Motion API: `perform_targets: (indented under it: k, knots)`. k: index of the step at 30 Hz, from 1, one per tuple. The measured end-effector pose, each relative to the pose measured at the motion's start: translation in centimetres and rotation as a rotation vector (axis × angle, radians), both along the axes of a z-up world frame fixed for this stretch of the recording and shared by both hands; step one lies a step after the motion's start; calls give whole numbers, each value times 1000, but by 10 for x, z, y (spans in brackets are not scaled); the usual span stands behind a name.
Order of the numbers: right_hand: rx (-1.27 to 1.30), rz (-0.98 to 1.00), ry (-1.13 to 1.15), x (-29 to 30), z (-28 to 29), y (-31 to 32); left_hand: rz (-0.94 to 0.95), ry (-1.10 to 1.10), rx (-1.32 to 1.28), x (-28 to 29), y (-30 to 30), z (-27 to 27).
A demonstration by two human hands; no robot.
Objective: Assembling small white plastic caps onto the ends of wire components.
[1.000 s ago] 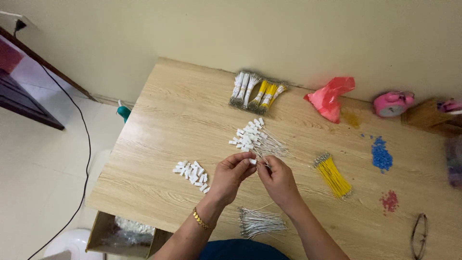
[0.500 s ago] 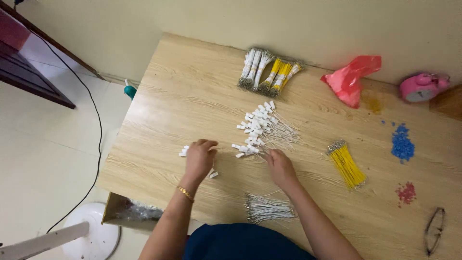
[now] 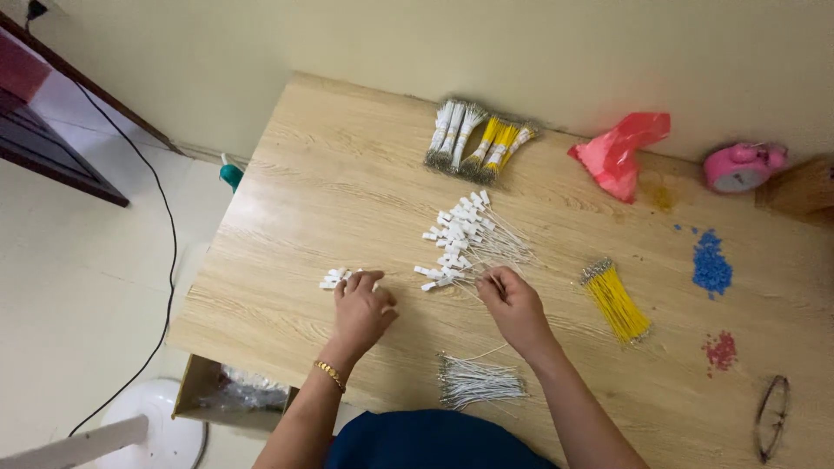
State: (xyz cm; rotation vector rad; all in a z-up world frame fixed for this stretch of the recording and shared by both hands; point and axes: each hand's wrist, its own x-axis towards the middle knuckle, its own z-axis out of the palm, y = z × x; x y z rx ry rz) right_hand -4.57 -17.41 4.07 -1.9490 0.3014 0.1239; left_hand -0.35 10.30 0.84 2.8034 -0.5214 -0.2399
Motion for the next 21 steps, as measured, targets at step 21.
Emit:
perform_targets:
  k: [21]
  knots:
    - [-102,-13,-175,-14,102,8,98,617,-1307,0,-88,95]
